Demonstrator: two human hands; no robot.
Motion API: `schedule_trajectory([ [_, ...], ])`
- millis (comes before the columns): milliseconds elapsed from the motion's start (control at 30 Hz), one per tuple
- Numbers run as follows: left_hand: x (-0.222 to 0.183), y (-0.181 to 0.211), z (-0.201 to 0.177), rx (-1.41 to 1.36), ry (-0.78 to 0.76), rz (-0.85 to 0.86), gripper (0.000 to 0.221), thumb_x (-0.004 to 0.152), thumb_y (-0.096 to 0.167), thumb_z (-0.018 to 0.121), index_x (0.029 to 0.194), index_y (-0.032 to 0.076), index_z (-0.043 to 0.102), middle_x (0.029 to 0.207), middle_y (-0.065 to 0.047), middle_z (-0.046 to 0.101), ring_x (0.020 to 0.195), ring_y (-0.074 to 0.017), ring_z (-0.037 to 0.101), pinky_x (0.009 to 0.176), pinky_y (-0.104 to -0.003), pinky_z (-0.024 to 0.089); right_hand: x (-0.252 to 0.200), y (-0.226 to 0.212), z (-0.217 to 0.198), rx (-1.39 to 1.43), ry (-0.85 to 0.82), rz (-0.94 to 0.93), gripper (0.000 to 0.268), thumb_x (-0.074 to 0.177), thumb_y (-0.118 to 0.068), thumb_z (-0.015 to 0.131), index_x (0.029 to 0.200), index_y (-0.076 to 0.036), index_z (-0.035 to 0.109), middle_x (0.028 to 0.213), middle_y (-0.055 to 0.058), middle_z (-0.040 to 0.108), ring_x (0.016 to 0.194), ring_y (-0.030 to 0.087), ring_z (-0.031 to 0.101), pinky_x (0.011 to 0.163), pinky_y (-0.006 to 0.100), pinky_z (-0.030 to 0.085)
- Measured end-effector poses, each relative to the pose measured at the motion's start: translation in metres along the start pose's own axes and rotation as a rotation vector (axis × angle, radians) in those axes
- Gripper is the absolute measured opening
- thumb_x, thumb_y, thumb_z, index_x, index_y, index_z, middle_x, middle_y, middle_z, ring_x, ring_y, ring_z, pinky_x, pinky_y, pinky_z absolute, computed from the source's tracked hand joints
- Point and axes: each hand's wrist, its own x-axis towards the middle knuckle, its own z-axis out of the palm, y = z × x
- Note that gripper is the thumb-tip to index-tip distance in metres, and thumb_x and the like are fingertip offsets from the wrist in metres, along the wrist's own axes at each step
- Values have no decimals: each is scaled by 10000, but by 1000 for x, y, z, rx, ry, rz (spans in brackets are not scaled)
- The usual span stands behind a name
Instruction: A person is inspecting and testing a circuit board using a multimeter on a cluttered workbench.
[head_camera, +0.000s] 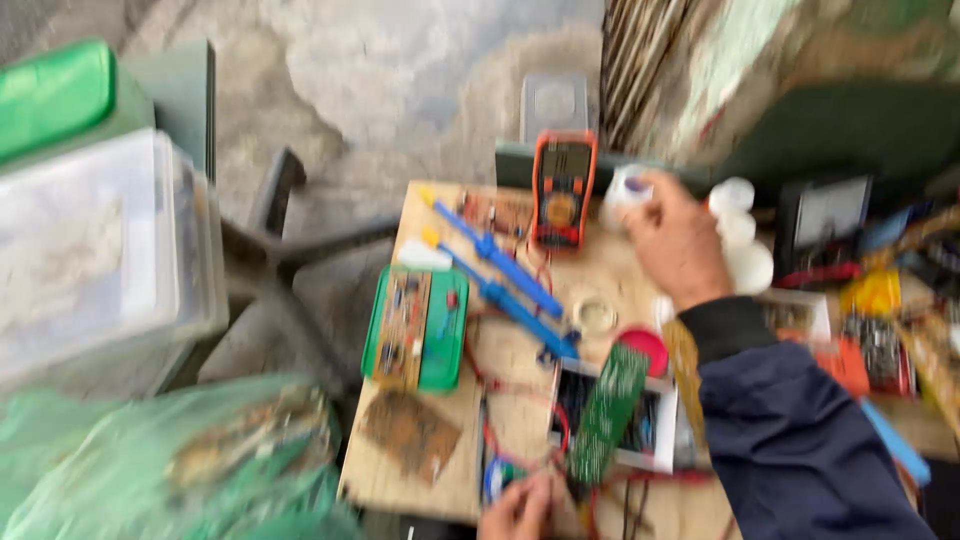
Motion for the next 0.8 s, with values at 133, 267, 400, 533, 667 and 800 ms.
schedule_trajectory([
  [133,-19,-6,-8,-519,-217,-57,318,1025,215,778,1214,1,920,910,-160,909,708,-193,770,723,-299,679,-92,-79,-72,73,-86,228,509,1041,-395,645,1492,-161,681,1333,155,776,1178,274,711,1014,446,514],
  [267,-50,19,-41,-333,-74,39,291,979,349,795,986,96,939,827,-63,919,714,-119,802,685,-259,660,-172,-110,-96,185,-156,396,541,1063,-408,573,1535,-161,663,1147,119,824,1081,214,764,942,424,614],
  [400,-41,33,-87,-456,140,128,425,1044,404,708,972,46,925,746,-126,874,669,-177,768,722,-348,664,-246,-108,-86,266,-201,512,404,1077,-347,598,1411,-176,746,1161,59,867,980,180,798,921,370,659],
  [533,-16,11,-102,-575,233,239,473,1060,424,650,924,24,862,834,-147,872,763,-207,790,704,-354,634,-291,-87,-44,313,-231,637,313,1102,-262,625,1364,-172,773,1152,62,845,934,179,759,860,374,685],
  [667,16,-37,-85,-586,123,180,146,1032,228,725,1070,89,752,904,-128,821,667,-181,690,540,-317,555,-309,-71,19,-117,-596,152,470,1036,-235,546,1496,-239,646,1594,-52,624,1256,224,738,1037,458,590],
  [800,-18,-64,-70,-223,-69,49,101,992,287,807,1025,195,782,830,-41,863,638,-118,732,583,-271,613,-301,-35,104,-612,-730,-302,720,920,30,657,1583,-157,445,1296,94,637,832,423,796,610,578,559],
])
